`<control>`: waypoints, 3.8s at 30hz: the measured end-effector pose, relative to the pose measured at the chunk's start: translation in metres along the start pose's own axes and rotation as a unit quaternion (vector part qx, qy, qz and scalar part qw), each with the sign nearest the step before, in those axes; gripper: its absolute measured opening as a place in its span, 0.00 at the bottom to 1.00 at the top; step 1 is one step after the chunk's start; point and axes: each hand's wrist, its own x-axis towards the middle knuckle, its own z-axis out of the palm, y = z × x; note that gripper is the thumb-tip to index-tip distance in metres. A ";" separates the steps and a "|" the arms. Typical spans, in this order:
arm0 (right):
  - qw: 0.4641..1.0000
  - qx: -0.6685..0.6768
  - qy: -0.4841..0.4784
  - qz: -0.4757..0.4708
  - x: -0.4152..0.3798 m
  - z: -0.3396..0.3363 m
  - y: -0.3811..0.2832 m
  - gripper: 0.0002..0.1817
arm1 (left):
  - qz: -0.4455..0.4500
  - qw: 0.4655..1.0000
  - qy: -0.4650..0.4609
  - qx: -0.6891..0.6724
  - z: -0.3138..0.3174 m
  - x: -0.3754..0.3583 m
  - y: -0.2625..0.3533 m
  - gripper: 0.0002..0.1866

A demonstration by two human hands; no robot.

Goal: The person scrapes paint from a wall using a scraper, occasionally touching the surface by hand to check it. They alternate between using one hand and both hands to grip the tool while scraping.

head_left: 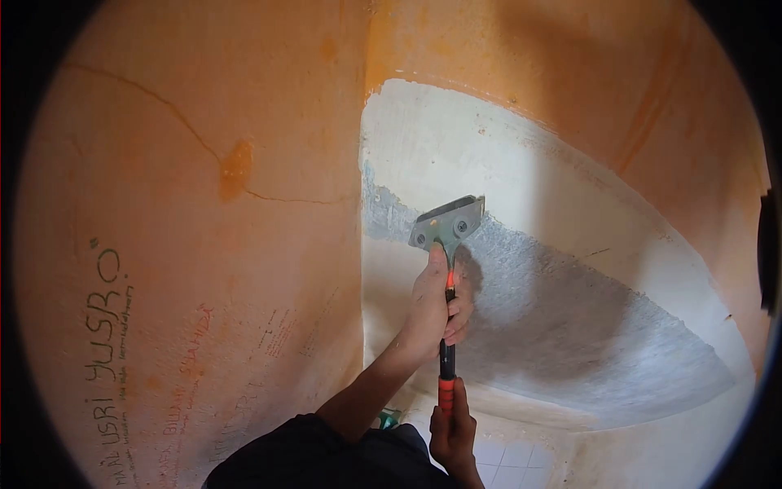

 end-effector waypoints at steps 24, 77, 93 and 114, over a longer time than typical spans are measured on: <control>1.000 -0.005 0.009 -0.026 0.009 0.010 -0.010 0.33 | -0.004 1.000 0.005 0.007 -0.003 -0.001 0.015 0.29; 0.996 -0.009 -0.021 -0.082 0.014 0.012 -0.025 0.35 | -0.044 0.998 -0.011 -0.049 -0.010 -0.002 0.032 0.28; 0.990 -0.054 -0.043 -0.120 0.015 0.036 -0.019 0.37 | -0.076 0.994 -0.054 -0.054 -0.025 -0.001 0.039 0.29; 0.993 -0.020 -0.042 -0.104 0.025 0.033 -0.024 0.36 | -0.040 0.997 -0.049 -0.045 -0.019 -0.001 0.048 0.29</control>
